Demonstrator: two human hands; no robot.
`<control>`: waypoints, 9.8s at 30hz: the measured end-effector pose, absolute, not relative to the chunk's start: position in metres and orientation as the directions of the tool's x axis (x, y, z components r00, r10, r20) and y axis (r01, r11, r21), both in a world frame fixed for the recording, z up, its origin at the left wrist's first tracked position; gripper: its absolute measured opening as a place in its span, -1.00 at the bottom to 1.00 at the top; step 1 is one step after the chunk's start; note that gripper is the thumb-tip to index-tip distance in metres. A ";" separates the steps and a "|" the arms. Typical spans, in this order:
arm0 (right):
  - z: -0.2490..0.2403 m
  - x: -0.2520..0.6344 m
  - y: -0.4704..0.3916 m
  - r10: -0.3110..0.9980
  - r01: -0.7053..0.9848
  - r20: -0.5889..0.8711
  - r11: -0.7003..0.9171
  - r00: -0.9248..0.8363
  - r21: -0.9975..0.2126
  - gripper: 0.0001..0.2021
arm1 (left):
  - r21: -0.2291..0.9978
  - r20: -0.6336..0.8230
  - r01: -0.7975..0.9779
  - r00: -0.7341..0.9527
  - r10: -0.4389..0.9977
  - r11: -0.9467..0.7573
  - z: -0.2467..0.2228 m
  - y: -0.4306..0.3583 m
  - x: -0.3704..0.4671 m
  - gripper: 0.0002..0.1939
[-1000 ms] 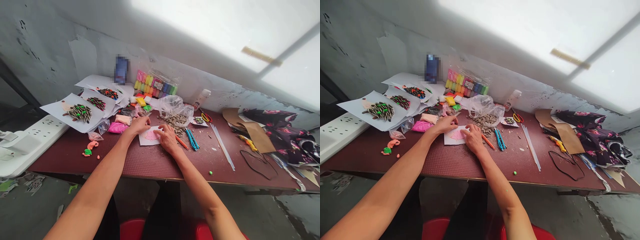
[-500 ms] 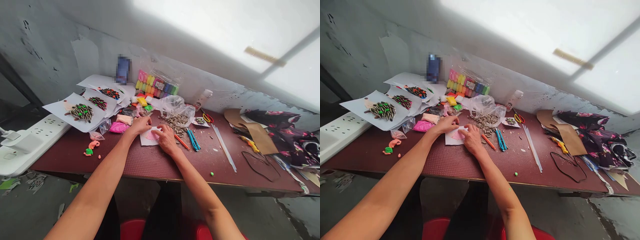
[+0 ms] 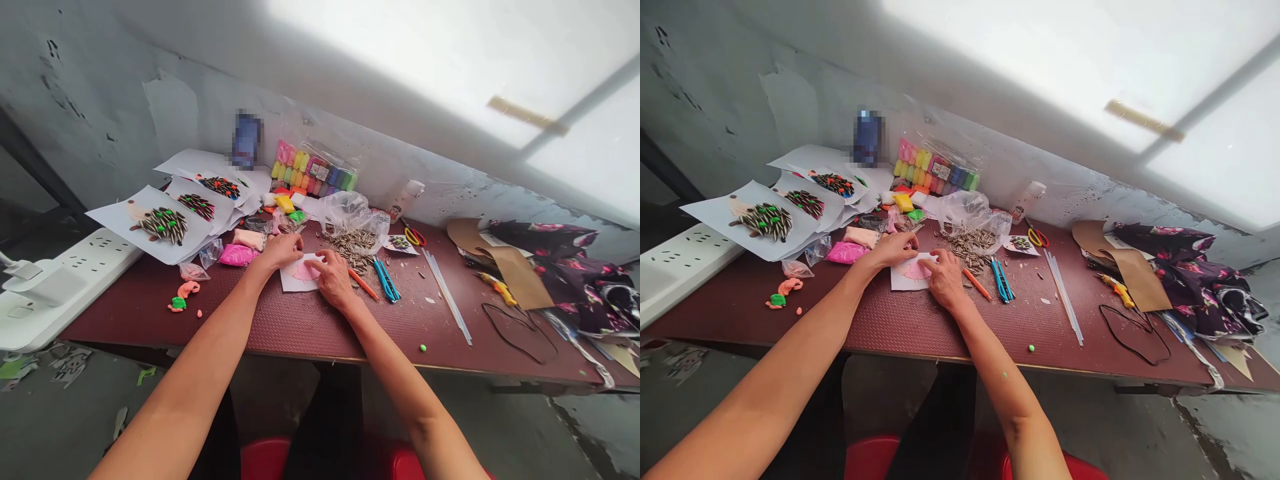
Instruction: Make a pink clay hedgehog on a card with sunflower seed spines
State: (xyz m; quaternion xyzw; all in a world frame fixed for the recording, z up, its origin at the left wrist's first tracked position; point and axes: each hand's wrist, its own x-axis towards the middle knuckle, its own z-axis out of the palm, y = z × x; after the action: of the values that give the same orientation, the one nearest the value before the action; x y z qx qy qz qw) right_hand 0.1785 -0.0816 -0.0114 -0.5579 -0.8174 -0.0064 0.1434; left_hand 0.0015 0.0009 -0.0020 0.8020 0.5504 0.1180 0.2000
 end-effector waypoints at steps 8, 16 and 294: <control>-0.016 0.183 -0.080 0.907 0.903 0.306 0.364 -0.288 -0.227 -0.48 | 0.446 -0.024 0.833 0.378 0.926 -0.328 -0.002 0.001 0.001 -0.73; -0.019 0.187 -0.081 0.894 0.912 0.375 0.345 -0.248 -0.221 -0.56 | 0.466 -0.044 0.827 0.378 0.925 -0.316 0.000 0.001 0.000 -0.73; 0.004 0.170 -0.082 0.896 0.447 0.442 0.385 0.027 -0.808 -0.80 | 0.994 0.061 -0.107 0.408 0.911 -0.019 0.009 -0.005 -0.014 -0.80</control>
State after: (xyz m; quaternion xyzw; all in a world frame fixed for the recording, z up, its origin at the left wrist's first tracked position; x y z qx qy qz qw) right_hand 0.1701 -0.0818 0.0040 -0.5079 -0.6612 0.2225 0.5053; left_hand -0.0144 -0.0049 0.0088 0.5780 0.3476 0.4188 0.6081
